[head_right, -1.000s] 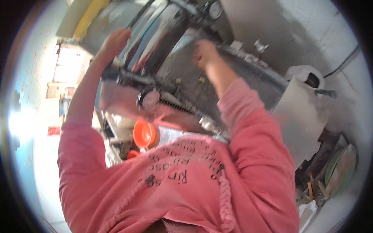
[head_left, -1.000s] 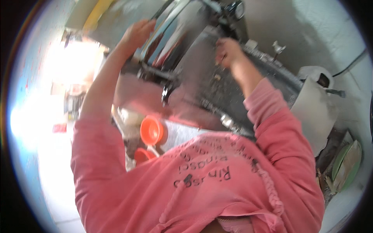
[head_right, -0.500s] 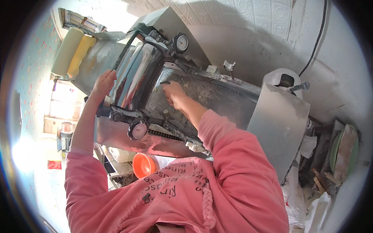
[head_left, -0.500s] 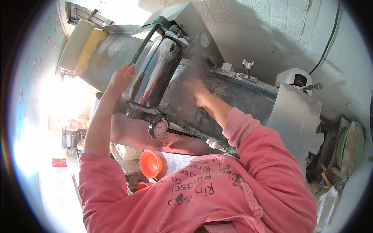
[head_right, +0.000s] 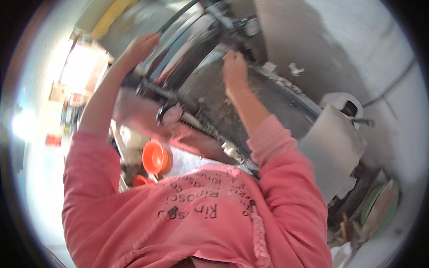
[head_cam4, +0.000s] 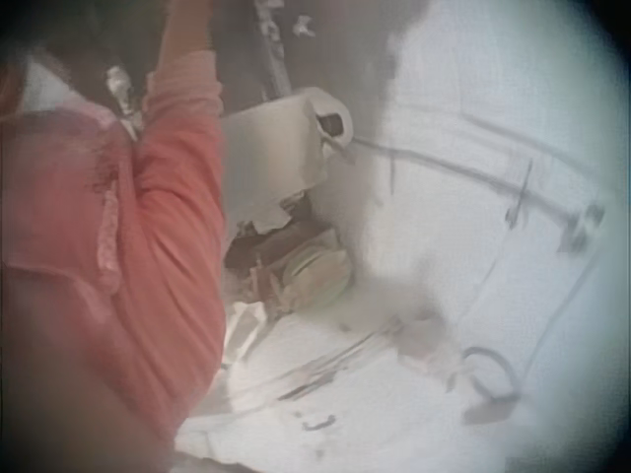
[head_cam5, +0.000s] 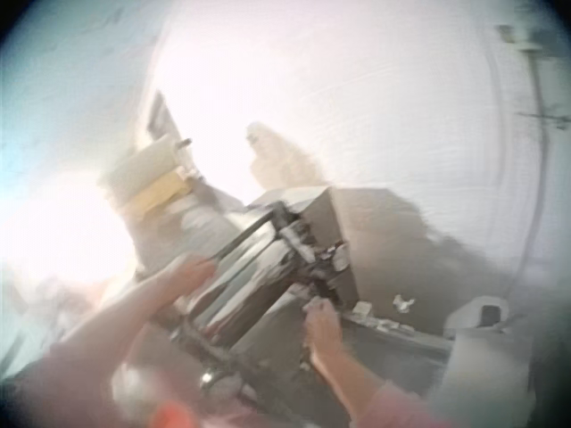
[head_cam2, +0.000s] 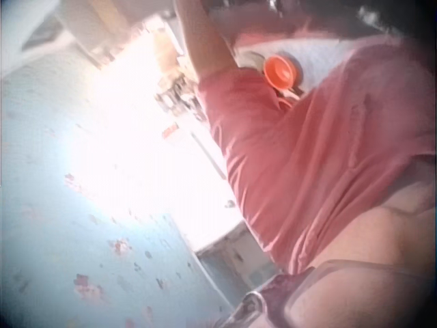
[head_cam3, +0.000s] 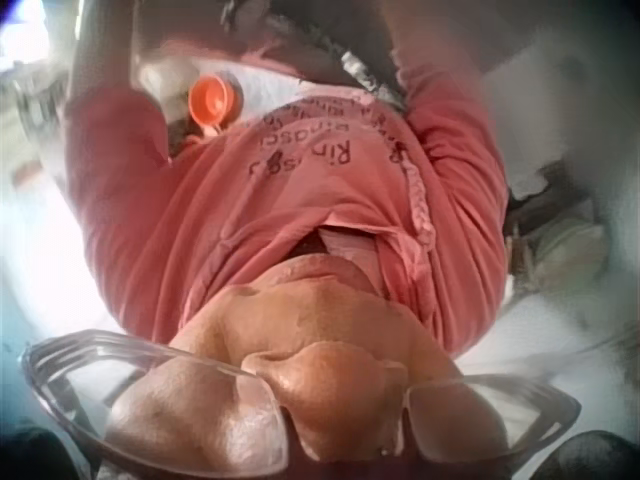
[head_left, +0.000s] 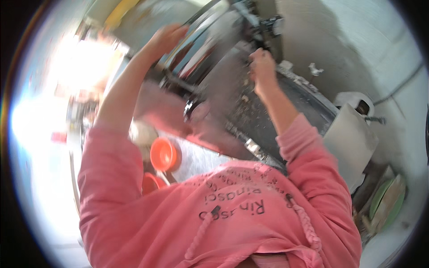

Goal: The person uses a wrench to loosen and remove bolts from a large metal machine, then detaches a metal tray. They wipe the tray and reattach it, then tighten the bolts back into place.

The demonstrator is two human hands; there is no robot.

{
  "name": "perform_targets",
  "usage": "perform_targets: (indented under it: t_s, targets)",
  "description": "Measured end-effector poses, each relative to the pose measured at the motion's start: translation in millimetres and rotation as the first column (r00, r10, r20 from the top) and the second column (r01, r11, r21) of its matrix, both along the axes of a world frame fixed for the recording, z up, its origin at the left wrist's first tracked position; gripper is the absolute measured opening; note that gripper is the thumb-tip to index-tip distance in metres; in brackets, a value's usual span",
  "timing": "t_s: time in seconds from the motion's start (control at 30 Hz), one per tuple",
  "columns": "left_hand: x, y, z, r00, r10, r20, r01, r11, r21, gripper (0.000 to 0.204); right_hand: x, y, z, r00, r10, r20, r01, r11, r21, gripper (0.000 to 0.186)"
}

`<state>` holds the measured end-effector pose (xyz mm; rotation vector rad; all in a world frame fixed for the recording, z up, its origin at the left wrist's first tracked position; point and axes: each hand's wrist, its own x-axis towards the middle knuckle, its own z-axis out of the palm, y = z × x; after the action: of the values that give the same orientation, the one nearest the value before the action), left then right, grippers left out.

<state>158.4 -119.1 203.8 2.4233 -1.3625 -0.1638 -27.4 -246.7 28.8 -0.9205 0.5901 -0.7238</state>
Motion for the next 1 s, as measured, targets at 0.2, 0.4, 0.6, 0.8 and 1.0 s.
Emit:
perform_targets:
  t_s: [0.2, 0.4, 0.6, 0.8, 1.0]
  targets:
    - [-19.3, 7.3, 10.1, 0.952, 0.012, 0.306, 0.112, 0.916, -0.384, 0.026, -27.2, 30.2, 31.6, 0.866, 0.434, -0.250, -0.501, 0.764, -0.407, 0.026]
    - [-119.7, 111.9, -34.7, 0.982, -0.057, 0.180, 0.171, 0.667, -0.725, 0.011, -35.4, 35.9, 60.1, 0.782, 0.579, -0.231, -0.583, 0.548, -0.599, 0.030]
    - [-165.5, 162.0, -109.3, 0.197, -0.031, -0.980, -0.760, 0.626, -0.173, 0.034, -7.2, 45.0, 38.2, 0.692, 0.676, -0.252, -0.705, 0.559, -0.436, 0.028]
    - [-141.0, 143.4, -128.6, -0.100, -0.248, -0.964, -0.704, 0.702, -0.108, 0.038, -1.3, 46.1, 26.2, 0.596, 0.735, -0.324, -0.803, 0.555, -0.219, 0.031]
    - [-142.9, 138.1, -153.2, -0.134, -0.281, -0.950, -0.736, 0.670, -0.094, 0.030, -3.2, 49.5, 8.3, 0.593, 0.785, -0.176, -0.789, 0.611, 0.064, 0.030]
